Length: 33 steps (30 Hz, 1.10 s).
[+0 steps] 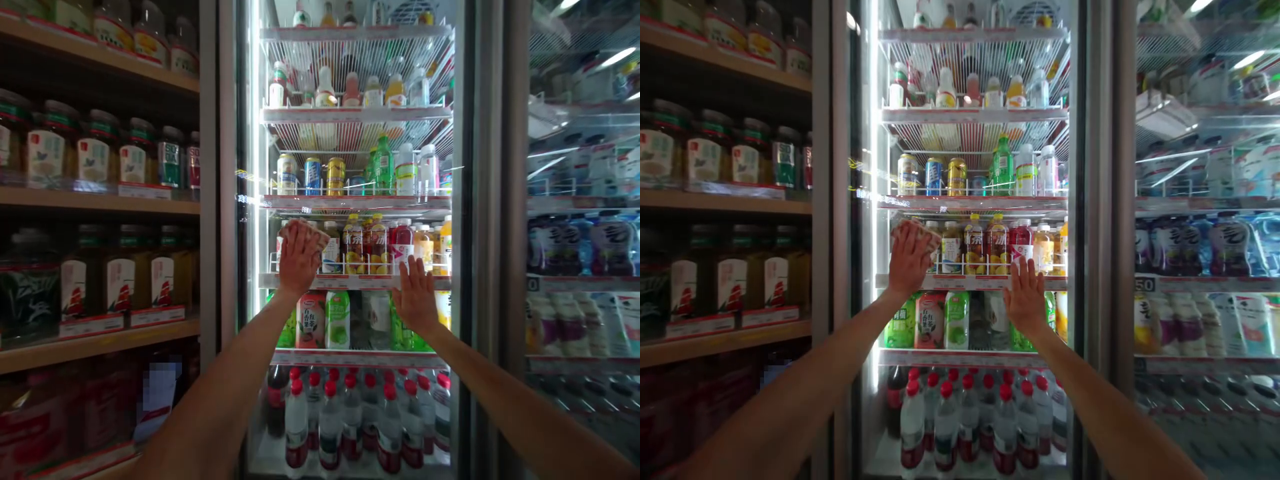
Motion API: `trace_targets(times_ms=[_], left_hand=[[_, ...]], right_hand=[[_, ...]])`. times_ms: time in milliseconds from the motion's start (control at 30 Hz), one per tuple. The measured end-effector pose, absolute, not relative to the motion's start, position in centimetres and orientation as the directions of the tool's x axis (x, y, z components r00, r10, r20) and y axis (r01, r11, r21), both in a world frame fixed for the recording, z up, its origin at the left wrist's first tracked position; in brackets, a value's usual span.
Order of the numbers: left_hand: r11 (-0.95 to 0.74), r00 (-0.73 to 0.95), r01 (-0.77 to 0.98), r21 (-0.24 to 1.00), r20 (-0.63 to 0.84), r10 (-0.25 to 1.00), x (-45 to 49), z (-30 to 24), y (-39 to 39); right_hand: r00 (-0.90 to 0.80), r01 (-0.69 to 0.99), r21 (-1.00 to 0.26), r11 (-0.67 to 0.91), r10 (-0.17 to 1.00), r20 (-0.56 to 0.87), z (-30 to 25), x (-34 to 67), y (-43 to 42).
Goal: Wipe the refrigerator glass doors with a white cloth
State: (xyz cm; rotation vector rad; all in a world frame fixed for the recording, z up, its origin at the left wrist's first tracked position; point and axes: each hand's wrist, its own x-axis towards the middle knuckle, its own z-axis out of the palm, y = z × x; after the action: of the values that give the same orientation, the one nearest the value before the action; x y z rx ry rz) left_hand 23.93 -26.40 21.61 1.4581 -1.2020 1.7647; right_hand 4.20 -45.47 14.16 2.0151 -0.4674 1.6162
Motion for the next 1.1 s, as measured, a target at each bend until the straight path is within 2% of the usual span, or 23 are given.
trace_targets(times_ms=[67,167,200,267,333,400,467,567,600,633,667,767,800,833,933,1000,1033,1100], left_hand=[[-0.437,-0.278,-0.842,-0.317,0.948,-0.153,23.7,21.4,-26.5],[-0.327,-0.415,-0.777,-0.539,0.827,-0.379,23.4,21.0,-26.5],[-0.311,-0.428,-0.765,-0.564,0.806,-0.41,23.5,21.1,-26.3],[-0.371,-0.369,-0.796,-0.479,0.869,-0.33,24.3,21.5,-25.6],[-0.448,-0.266,-0.843,-0.297,0.955,-0.133,25.2,22.0,-25.0],[-0.462,-0.233,-0.859,-0.22,0.972,-0.029,25.5,21.9,-25.0],[-0.439,-0.301,-0.841,-0.316,0.948,-0.106,24.9,21.3,-25.6],[-0.313,-0.483,-0.736,-0.6,0.789,-0.379,24.0,20.5,-26.4],[-0.282,-0.511,-0.71,-0.645,0.748,-0.425,23.9,20.7,-26.4],[-0.286,-0.506,-0.714,-0.639,0.753,-0.421,24.0,21.0,-26.3],[-0.328,-0.466,-0.746,-0.579,0.806,-0.364,24.2,21.4,-26.1],[-0.455,-0.266,-0.85,-0.264,0.962,-0.061,24.6,22.3,-26.1],[-0.462,-0.233,-0.861,-0.215,0.972,-0.018,24.3,22.3,-26.4],[-0.454,-0.243,-0.859,-0.236,0.969,-0.043,23.9,22.1,-26.9],[-0.325,-0.436,-0.776,-0.541,0.832,-0.344,22.4,21.2,-28.6],[-0.259,-0.509,-0.716,-0.648,0.739,-0.442,21.9,21.4,-29.0],[-0.28,-0.492,-0.727,-0.627,0.76,-0.424,21.9,21.8,-29.0],[-0.383,-0.366,-0.803,-0.457,0.885,-0.287,22.2,22.9,-28.7]], right_hand=[[0.223,-0.561,0.168,-0.81,0.047,0.974,14.1,4.3,-45.4],[0.225,-0.558,0.181,-0.81,0.063,0.972,14.1,4.3,-45.5],[0.229,-0.558,0.186,-0.809,0.065,0.971,14.1,4.3,-45.5],[0.232,-0.559,0.186,-0.808,0.064,0.971,14.1,4.3,-45.6],[0.228,-0.563,0.177,-0.807,0.054,0.972,14.1,4.3,-45.5],[0.224,-0.563,0.168,-0.809,0.046,0.974,14.1,4.3,-45.5],[0.222,-0.561,0.164,-0.812,0.043,0.974,14.1,4.3,-45.4],[0.227,-0.557,0.178,-0.812,0.058,0.972,14.1,4.2,-45.5],[0.23,-0.557,0.184,-0.81,0.063,0.971,14.1,4.2,-45.5],[0.231,-0.559,0.188,-0.808,0.066,0.971,14.1,4.2,-45.5],[0.231,-0.561,0.189,-0.806,0.066,0.971,14.1,4.2,-45.6],[0.224,-0.567,0.181,-0.803,0.061,0.973,14.1,4.3,-45.6],[0.222,-0.569,0.179,-0.802,0.059,0.973,14.1,4.3,-45.6],[0.222,-0.571,0.178,-0.802,0.058,0.973,14.1,4.3,-45.5],[0.233,-0.574,0.18,-0.799,0.051,0.971,14.2,4.2,-45.5],[0.247,-0.572,0.188,-0.798,0.051,0.968,14.2,4.1,-45.5],[0.251,-0.571,0.191,-0.799,0.052,0.967,14.2,4.0,-45.5],[0.249,-0.568,0.191,-0.801,0.054,0.967,14.1,4.0,-45.6]])
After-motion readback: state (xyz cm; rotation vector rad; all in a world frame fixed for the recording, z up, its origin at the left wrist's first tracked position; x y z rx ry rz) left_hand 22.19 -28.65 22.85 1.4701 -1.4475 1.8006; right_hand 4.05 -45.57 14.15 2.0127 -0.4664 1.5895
